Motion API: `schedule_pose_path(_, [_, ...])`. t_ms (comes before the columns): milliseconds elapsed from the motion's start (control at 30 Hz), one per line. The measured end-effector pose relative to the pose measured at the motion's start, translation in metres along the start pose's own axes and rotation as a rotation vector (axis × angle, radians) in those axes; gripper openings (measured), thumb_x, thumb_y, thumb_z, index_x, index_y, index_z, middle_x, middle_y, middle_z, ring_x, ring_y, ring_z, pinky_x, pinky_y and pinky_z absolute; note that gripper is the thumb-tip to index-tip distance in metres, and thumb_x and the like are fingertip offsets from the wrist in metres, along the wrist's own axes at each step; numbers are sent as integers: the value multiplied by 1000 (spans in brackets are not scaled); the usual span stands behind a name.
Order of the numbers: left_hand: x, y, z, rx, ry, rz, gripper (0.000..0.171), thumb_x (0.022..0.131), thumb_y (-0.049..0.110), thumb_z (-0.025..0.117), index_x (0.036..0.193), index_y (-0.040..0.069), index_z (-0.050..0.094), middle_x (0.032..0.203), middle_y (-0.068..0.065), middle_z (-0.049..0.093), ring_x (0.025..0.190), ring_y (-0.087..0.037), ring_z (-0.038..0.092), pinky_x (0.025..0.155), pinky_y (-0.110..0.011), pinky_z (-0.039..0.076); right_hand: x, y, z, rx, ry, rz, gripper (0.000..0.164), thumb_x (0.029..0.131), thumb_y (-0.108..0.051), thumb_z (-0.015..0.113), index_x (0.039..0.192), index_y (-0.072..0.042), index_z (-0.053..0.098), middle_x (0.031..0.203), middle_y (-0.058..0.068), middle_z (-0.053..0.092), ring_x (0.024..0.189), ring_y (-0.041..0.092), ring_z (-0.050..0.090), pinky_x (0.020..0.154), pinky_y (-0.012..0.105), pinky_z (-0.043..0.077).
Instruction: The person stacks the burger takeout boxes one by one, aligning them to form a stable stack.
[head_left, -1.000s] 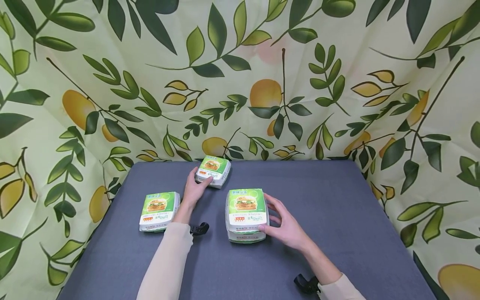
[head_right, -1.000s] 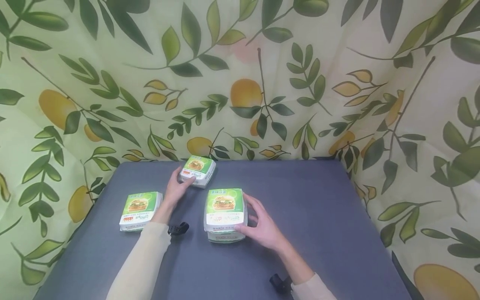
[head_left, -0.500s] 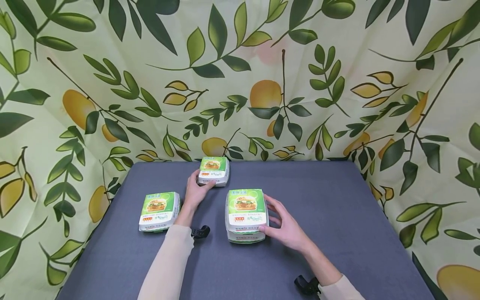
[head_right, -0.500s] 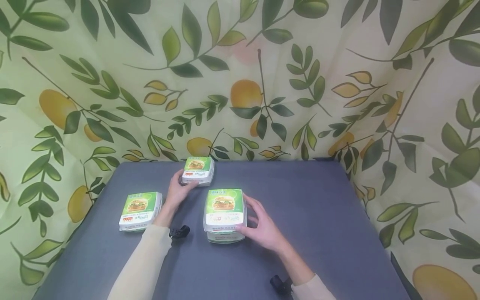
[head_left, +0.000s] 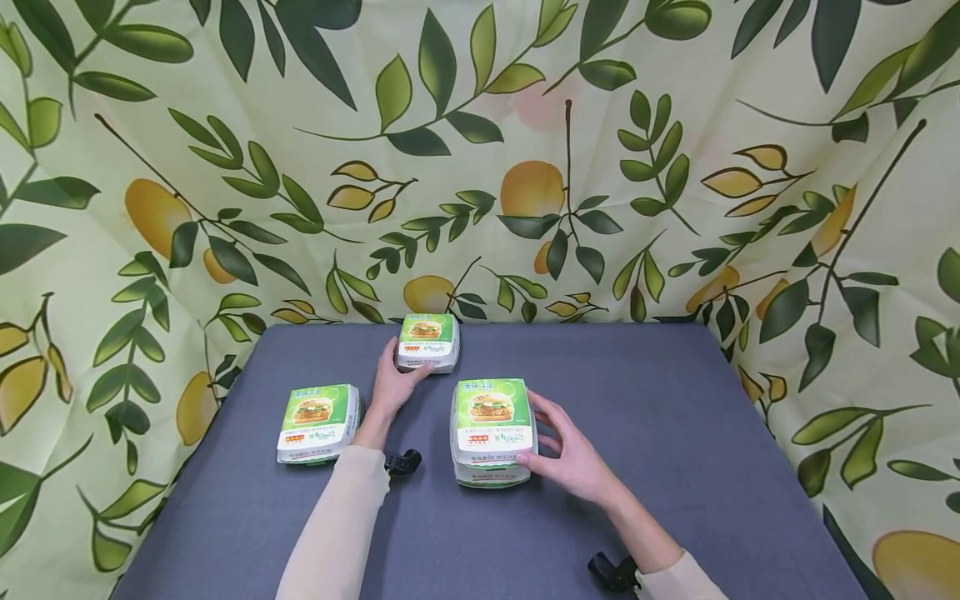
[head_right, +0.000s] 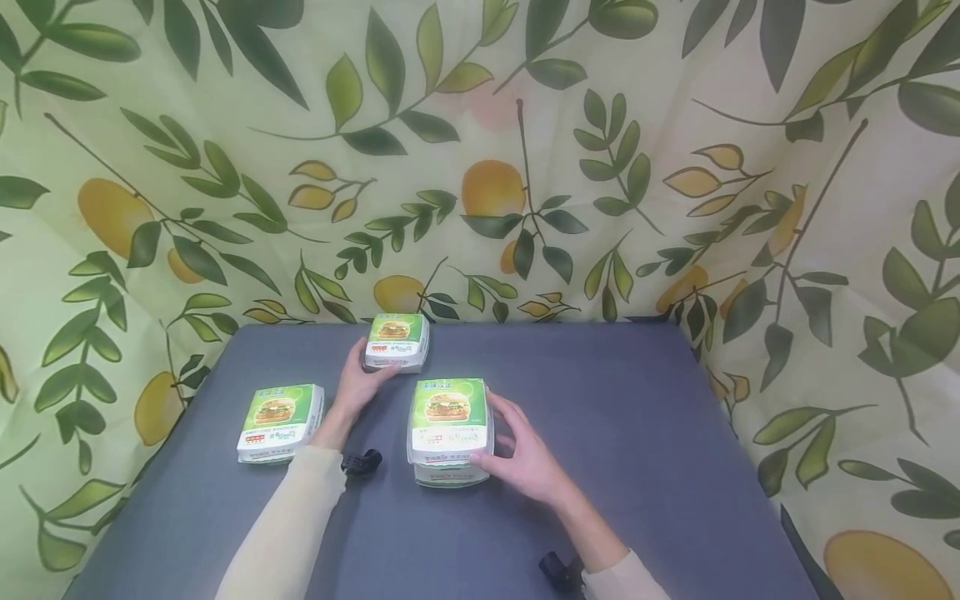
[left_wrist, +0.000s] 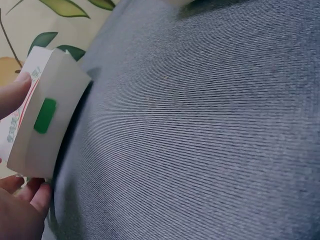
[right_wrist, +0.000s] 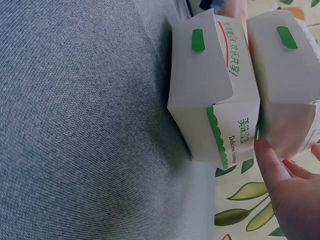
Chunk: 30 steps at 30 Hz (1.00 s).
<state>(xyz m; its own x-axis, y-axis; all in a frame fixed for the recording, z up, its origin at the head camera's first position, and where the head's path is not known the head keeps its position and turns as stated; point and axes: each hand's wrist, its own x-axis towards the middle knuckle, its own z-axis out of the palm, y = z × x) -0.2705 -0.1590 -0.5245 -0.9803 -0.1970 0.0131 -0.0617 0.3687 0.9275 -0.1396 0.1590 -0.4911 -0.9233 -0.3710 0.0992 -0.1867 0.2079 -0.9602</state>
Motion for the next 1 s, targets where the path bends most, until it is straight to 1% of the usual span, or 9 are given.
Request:
schedule_pose_path(167, [3, -1, -1, 22, -7, -4, 103, 84, 26, 85, 161, 4, 21, 164, -22, 22, 152, -35, 20, 123, -46, 16, 0, -1, 0, 2, 0, 7, 92, 85, -24, 85, 160, -21, 30, 159, 5, 30, 143, 31, 36, 110, 42, 43])
schedule_pose_path(333, [5, -1, -2, 12, -18, -2, 102, 84, 24, 85, 161, 5, 21, 164, -20, 24, 152, -34, 20, 123, -46, 15, -1, 0, 1, -1, -8, -11, 91, 86, -22, 84, 160, -19, 30, 160, 9, 29, 143, 34, 36, 110, 47, 42])
schedule_pose_path(500, [5, -2, -1, -9, -5, -6, 95, 88, 22, 82, 160, 4, 24, 163, -21, 26, 151, -35, 23, 123, -46, 17, -2, 1, 1, 9, -10, -17, 90, 87, -21, 83, 160, -19, 30, 160, 10, 30, 142, 36, 36, 110, 49, 40])
schedule_pose_path(667, [5, -3, 0, -14, 21, -9, 88, 91, 23, 79, 159, 4, 27, 160, -20, 32, 148, -33, 29, 121, -44, 22, -2, 0, 1, 17, -13, -12, 91, 87, -21, 83, 160, -19, 30, 160, 10, 29, 143, 37, 35, 111, 49, 40])
schedule_pose_path(867, [2, -3, 1, -17, 37, -3, 84, 92, 24, 78, 158, 3, 31, 156, -21, 39, 143, -33, 36, 118, -45, 27, -3, 2, 1, 18, -15, -22, 89, 88, -20, 82, 160, -19, 30, 160, 11, 29, 142, 36, 37, 110, 45, 43])
schedule_pose_path(1000, [1, -2, 2, -41, 42, 0, 85, 91, 24, 79, 158, 3, 30, 154, -21, 42, 138, -33, 42, 115, -45, 32, -3, 2, 0, 25, -15, -47, 88, 88, -19, 82, 160, -19, 30, 159, 10, 30, 141, 36, 39, 108, 36, 45])
